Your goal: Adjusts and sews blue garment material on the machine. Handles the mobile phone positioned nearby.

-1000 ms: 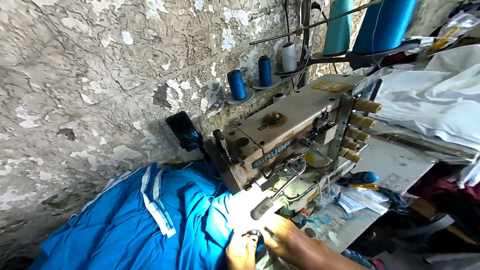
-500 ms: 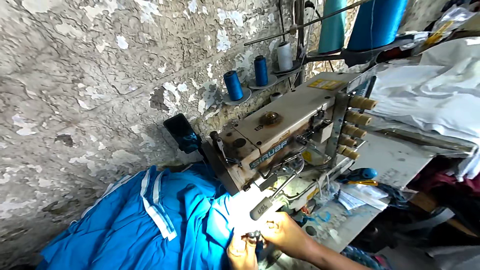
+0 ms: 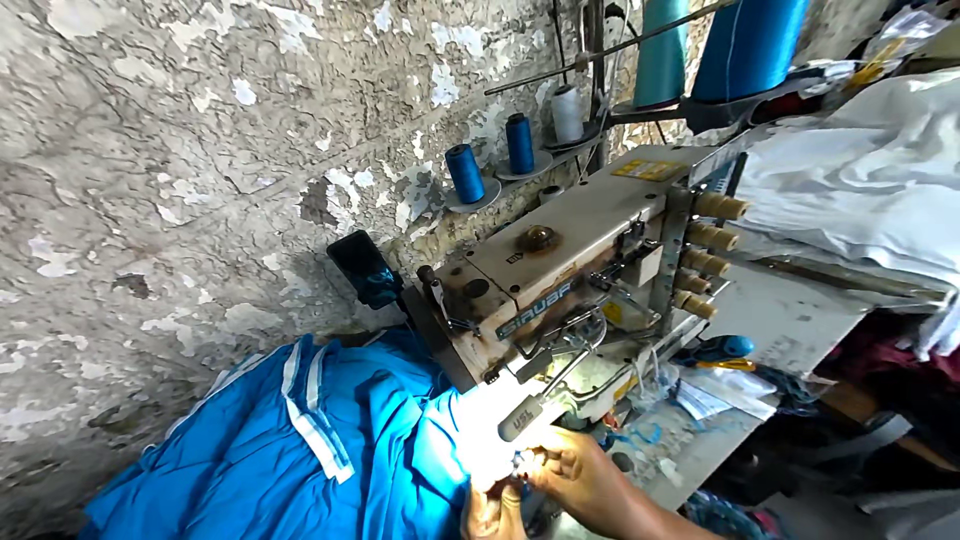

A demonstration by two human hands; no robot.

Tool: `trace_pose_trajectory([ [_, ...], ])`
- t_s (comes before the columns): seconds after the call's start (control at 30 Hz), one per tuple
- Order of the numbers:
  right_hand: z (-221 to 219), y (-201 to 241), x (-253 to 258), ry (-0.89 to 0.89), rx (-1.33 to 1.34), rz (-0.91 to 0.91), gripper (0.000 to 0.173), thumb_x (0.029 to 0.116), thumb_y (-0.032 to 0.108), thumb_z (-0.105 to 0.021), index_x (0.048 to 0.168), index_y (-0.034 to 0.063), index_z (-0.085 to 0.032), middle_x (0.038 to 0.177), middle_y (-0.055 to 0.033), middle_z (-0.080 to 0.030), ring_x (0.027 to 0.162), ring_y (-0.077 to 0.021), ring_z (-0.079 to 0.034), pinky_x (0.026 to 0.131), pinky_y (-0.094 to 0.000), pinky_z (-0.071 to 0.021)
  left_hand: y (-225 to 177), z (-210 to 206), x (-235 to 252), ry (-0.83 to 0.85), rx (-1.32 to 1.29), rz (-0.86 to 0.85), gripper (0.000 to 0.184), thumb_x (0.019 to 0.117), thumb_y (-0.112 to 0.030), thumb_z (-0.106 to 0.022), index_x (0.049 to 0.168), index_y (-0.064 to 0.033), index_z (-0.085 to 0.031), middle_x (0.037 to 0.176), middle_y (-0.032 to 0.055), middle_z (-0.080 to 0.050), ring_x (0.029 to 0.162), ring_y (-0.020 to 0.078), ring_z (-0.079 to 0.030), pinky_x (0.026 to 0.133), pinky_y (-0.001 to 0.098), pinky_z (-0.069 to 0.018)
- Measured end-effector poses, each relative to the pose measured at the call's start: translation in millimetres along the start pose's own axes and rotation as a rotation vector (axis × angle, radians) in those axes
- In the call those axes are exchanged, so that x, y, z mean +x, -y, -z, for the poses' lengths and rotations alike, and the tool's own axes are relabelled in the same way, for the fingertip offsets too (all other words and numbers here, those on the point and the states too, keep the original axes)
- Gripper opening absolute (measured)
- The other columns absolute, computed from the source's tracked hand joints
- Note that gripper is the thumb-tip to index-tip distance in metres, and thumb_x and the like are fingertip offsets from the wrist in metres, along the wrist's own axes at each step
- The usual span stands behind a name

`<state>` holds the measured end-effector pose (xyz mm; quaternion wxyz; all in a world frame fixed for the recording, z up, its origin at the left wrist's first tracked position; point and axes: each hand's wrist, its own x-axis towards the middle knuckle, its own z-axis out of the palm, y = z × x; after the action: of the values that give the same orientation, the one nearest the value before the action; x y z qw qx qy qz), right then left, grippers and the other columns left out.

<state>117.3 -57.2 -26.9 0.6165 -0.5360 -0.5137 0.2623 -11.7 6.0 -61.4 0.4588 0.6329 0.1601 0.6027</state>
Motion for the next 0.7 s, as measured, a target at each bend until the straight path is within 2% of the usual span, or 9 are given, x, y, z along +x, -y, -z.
trace_pose_trajectory([
  [0.13,1,-6,0,-0.049,0.072,0.158,0.014,0.0939,0.007,-0.066,0.100,-0.0028,-0.074,0.094,-0.0061,-0.074,0.085,0.0001,-0.070,0.080,-0.0155,-0.0585,-3,1,-3,0.027,0.037,-0.012,0.019,0.0937,-0.015,-0.073,0.109,-0.0263,-0.073,0.112,-0.0176,-0.070,0.102,-0.0035,-0.066,0.090,0.0179,-0.0568],
  [0.23,-2,-14,0,-0.101,0.008,0.336,0.012,0.0904,0.005,-0.068,0.099,-0.0025,-0.073,0.095,-0.0069,-0.074,0.089,-0.0016,-0.070,0.084,-0.0160,-0.0577,-9,-1,-3,0.026,0.092,-0.028,0.014,0.0941,-0.029,-0.072,0.108,-0.0278,-0.074,0.115,-0.0197,-0.068,0.106,-0.0062,-0.064,0.091,0.0146,-0.0545],
  [0.27,-3,-17,0,-0.119,-0.027,0.387,0.012,0.0899,0.006,-0.068,0.098,-0.0015,-0.072,0.095,-0.0072,-0.074,0.090,-0.0026,-0.070,0.085,-0.0161,-0.0572,-11,-3,-3,0.016,0.088,-0.024,0.013,0.0945,-0.029,-0.072,0.107,-0.0277,-0.075,0.115,-0.0199,-0.069,0.106,-0.0065,-0.064,0.091,0.0143,-0.0543],
  [0.33,-2,-22,1,-0.140,-0.062,0.455,0.011,0.0907,0.008,-0.068,0.098,0.0006,-0.072,0.095,-0.0066,-0.074,0.093,-0.0035,-0.069,0.086,-0.0162,-0.0564,-15,-8,-3,-0.013,0.012,0.022,0.016,0.0934,-0.012,-0.072,0.106,-0.0216,-0.074,0.111,-0.0158,-0.071,0.104,-0.0030,-0.066,0.091,0.0176,-0.0559],
  [0.37,-2,-24,2,-0.135,-0.047,0.464,0.010,0.0916,0.008,-0.068,0.099,0.0015,-0.072,0.097,-0.0058,-0.074,0.095,-0.0036,-0.069,0.087,-0.0168,-0.0567,-19,-11,-3,-0.039,-0.042,0.061,0.026,0.0899,0.002,-0.070,0.108,-0.0174,-0.070,0.109,-0.0126,-0.072,0.102,0.0003,-0.068,0.091,0.0213,-0.0577],
  [0.43,-1,-26,0,-0.103,0.053,0.410,0.014,0.0913,0.006,-0.068,0.105,0.0017,-0.071,0.101,-0.0039,-0.074,0.097,-0.0033,-0.070,0.088,-0.0194,-0.0584,-25,-14,-2,-0.066,-0.073,0.115,0.042,0.0848,0.015,-0.064,0.114,-0.0139,-0.058,0.109,-0.0103,-0.073,0.102,0.0036,-0.070,0.093,0.0255,-0.0585],
  [0.53,-1,-21,-2,-0.060,0.146,0.297,0.027,0.0865,0.007,-0.073,0.112,0.0018,-0.067,0.106,-0.0003,-0.072,0.097,-0.0006,-0.069,0.089,-0.0207,-0.0596,-23,-14,-2,-0.068,-0.029,0.097,0.048,0.0827,0.018,-0.064,0.120,-0.0104,-0.051,0.111,-0.0087,-0.074,0.102,0.0061,-0.071,0.093,0.0287,-0.0592],
  [0.63,0,-19,1,-0.090,-0.023,0.358,0.026,0.0863,0.018,-0.080,0.104,0.0004,-0.071,0.101,-0.0051,-0.071,0.096,-0.0010,-0.067,0.087,-0.0161,-0.0568,-18,-12,-4,-0.022,0.054,0.038,0.046,0.0853,0.008,-0.071,0.120,-0.0161,-0.055,0.113,-0.0139,-0.072,0.104,0.0024,-0.070,0.094,0.0262,-0.0588],
  [0.7,0,-17,3,-0.125,-0.142,0.410,0.019,0.0885,0.020,-0.077,0.098,0.0037,-0.074,0.097,-0.0056,-0.073,0.095,-0.0029,-0.066,0.087,-0.0141,-0.0536,-17,-12,-4,-0.024,0.102,0.032,0.043,0.0846,0.007,-0.072,0.118,-0.0138,-0.056,0.112,-0.0139,-0.071,0.103,0.0008,-0.069,0.093,0.0251,-0.0588],
])
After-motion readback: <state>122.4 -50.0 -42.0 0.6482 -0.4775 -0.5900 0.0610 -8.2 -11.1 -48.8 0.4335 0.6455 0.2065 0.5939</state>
